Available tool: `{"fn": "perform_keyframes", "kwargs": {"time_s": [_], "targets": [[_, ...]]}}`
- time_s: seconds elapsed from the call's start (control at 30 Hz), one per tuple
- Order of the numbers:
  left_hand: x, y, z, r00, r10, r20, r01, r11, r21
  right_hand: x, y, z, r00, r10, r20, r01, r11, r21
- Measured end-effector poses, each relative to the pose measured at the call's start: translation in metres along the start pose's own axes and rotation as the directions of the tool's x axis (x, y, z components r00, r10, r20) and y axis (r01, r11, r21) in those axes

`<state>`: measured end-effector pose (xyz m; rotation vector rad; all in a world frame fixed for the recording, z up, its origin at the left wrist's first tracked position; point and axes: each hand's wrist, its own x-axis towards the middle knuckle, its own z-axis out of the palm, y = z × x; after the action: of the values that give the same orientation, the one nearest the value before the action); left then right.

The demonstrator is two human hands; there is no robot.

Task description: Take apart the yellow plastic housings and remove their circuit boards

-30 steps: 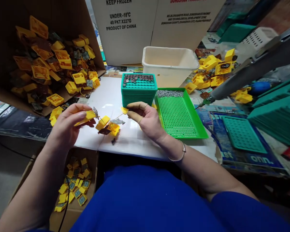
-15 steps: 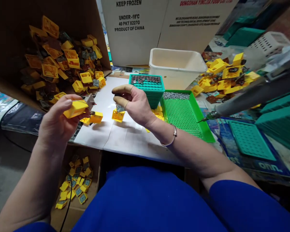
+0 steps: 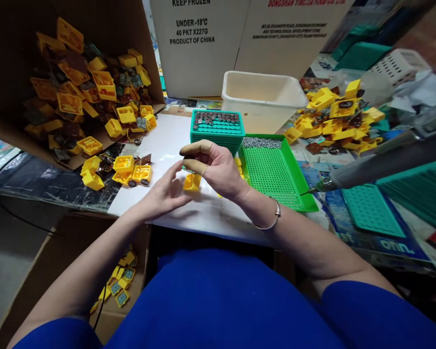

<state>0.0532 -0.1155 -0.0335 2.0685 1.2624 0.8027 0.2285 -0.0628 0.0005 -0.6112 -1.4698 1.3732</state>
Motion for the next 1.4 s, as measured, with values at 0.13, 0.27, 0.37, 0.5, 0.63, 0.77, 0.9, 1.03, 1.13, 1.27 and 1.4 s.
{"fn": "perform_keyframes", "kwargs": {"time_s": [0.13, 0.27, 0.37, 0.5, 0.63, 0.77, 0.9, 1.03, 1.13, 1.27, 1.4], "targets": [[0.015, -0.005, 0.01, 0.994, -0.106, 0.024, 0.107, 0.993, -0.041, -0.005, -0.007, -0.011, 0.999, -0.019, -0.03, 0.016, 0.995, -0.096], [0.012, 0.003, 0.006, 0.994, -0.084, -0.065, 0.099, 0.954, 0.284, -0.021, -0.011, -0.029, 0.985, -0.173, -0.025, 0.151, 0.912, -0.382], [0.001, 0.015, 0.007, 0.993, -0.111, -0.039, 0.114, 0.826, 0.551, -0.048, -0.002, -0.04, 0.935, -0.315, 0.164, 0.336, 0.633, -0.697], [-0.012, 0.026, 0.008, 0.974, -0.213, 0.076, 0.112, 0.743, 0.66, -0.093, 0.015, -0.046, 0.884, -0.135, 0.447, 0.466, 0.321, -0.825], [-0.016, 0.029, -0.003, 0.943, -0.286, 0.17, 0.117, 0.762, 0.637, -0.121, 0.013, -0.055, 0.893, 0.023, 0.45, 0.403, 0.408, -0.819], [-0.015, 0.022, -0.016, 0.907, -0.294, 0.302, 0.094, 0.841, 0.533, -0.122, 0.009, -0.058, 0.954, 0.032, 0.298, 0.256, 0.43, -0.866], [-0.014, 0.018, -0.018, 0.898, -0.276, 0.341, 0.1, 0.885, 0.454, -0.11, 0.014, -0.047, 0.954, 0.183, 0.239, 0.191, 0.247, -0.95], [-0.013, 0.024, -0.015, 0.91, -0.277, 0.307, 0.136, 0.902, 0.41, -0.101, 0.014, -0.04, 0.924, 0.298, 0.239, 0.189, 0.188, -0.964], [-0.015, 0.034, -0.005, 0.931, -0.259, 0.256, 0.163, 0.924, 0.345, -0.099, 0.011, -0.042, 0.939, 0.27, 0.213, 0.106, 0.363, -0.926], [-0.015, 0.047, 0.018, 0.959, -0.221, 0.177, 0.178, 0.957, 0.229, -0.099, 0.008, -0.05, 0.961, 0.269, 0.069, -0.192, 0.823, -0.534], [-0.01, 0.056, 0.038, 0.984, -0.152, 0.092, 0.144, 0.985, 0.092, -0.098, 0.002, -0.062, 0.957, 0.222, 0.185, -0.134, 0.909, -0.395]]}}
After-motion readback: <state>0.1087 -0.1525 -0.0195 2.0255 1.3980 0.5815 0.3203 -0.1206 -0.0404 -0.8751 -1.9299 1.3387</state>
